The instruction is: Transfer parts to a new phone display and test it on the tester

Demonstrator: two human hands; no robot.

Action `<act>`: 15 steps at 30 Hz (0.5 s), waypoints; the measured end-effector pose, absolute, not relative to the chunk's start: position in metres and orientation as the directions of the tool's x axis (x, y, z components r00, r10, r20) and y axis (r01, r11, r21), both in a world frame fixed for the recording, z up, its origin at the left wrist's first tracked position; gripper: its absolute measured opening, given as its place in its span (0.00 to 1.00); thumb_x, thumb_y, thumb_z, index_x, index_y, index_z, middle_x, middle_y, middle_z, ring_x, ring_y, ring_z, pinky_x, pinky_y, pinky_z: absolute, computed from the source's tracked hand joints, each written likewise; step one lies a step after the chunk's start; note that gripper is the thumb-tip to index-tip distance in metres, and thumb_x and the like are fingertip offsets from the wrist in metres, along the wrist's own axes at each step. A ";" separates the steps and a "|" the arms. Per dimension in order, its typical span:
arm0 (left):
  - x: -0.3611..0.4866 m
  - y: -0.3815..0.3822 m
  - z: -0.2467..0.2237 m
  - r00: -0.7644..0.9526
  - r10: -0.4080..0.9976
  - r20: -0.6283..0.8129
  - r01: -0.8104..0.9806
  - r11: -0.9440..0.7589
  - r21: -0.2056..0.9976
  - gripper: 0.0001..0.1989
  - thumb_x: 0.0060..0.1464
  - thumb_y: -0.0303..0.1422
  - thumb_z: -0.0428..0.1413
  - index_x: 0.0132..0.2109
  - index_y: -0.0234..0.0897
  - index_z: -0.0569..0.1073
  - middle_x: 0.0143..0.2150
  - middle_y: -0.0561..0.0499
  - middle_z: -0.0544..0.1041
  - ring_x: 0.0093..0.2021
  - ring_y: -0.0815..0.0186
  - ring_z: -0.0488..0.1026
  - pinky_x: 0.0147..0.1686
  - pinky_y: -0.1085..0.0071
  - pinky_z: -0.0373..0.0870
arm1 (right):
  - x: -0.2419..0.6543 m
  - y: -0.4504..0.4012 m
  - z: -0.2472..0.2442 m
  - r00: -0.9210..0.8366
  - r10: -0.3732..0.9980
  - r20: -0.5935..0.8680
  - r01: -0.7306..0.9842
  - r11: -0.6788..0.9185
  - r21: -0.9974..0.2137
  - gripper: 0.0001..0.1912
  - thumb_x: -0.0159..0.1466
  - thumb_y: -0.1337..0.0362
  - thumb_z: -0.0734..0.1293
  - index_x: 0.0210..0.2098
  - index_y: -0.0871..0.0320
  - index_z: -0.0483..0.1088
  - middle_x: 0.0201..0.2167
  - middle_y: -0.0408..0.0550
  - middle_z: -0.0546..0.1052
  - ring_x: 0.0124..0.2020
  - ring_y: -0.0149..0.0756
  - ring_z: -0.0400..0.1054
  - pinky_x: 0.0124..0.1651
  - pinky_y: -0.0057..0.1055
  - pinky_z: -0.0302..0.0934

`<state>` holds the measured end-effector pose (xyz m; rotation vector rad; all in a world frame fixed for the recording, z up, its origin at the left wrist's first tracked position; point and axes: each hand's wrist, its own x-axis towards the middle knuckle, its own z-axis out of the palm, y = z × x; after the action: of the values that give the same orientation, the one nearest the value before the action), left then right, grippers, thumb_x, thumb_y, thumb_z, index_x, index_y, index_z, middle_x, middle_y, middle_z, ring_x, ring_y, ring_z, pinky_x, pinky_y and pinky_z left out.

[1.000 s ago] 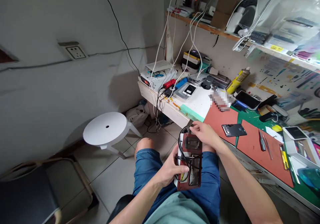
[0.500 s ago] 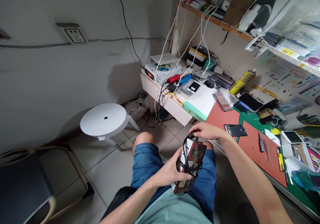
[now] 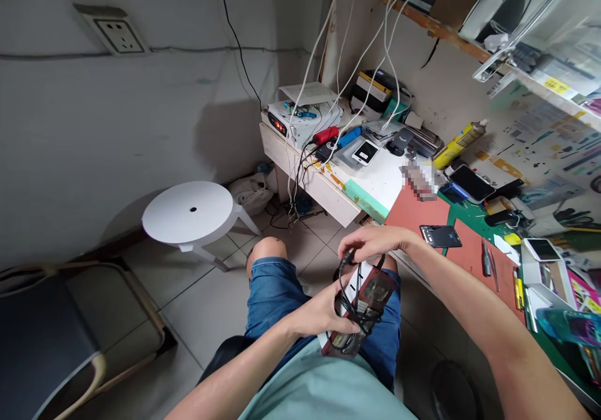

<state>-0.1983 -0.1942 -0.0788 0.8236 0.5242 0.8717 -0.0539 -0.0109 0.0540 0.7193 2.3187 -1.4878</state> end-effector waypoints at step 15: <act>-0.252 -0.182 -0.077 0.295 0.927 -0.229 -0.732 0.374 0.570 0.36 0.54 0.32 0.72 0.68 0.48 0.71 0.60 0.45 0.83 0.58 0.49 0.83 0.58 0.54 0.79 | 0.109 -0.097 0.087 -0.535 0.693 -0.483 0.844 0.452 -0.288 0.29 0.55 0.72 0.65 0.51 0.47 0.84 0.49 0.52 0.84 0.50 0.51 0.80 0.51 0.43 0.73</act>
<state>-0.2522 -0.1819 -0.0765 0.3924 0.5806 1.1417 0.1090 -0.0971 0.0871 1.3170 2.4108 -0.7274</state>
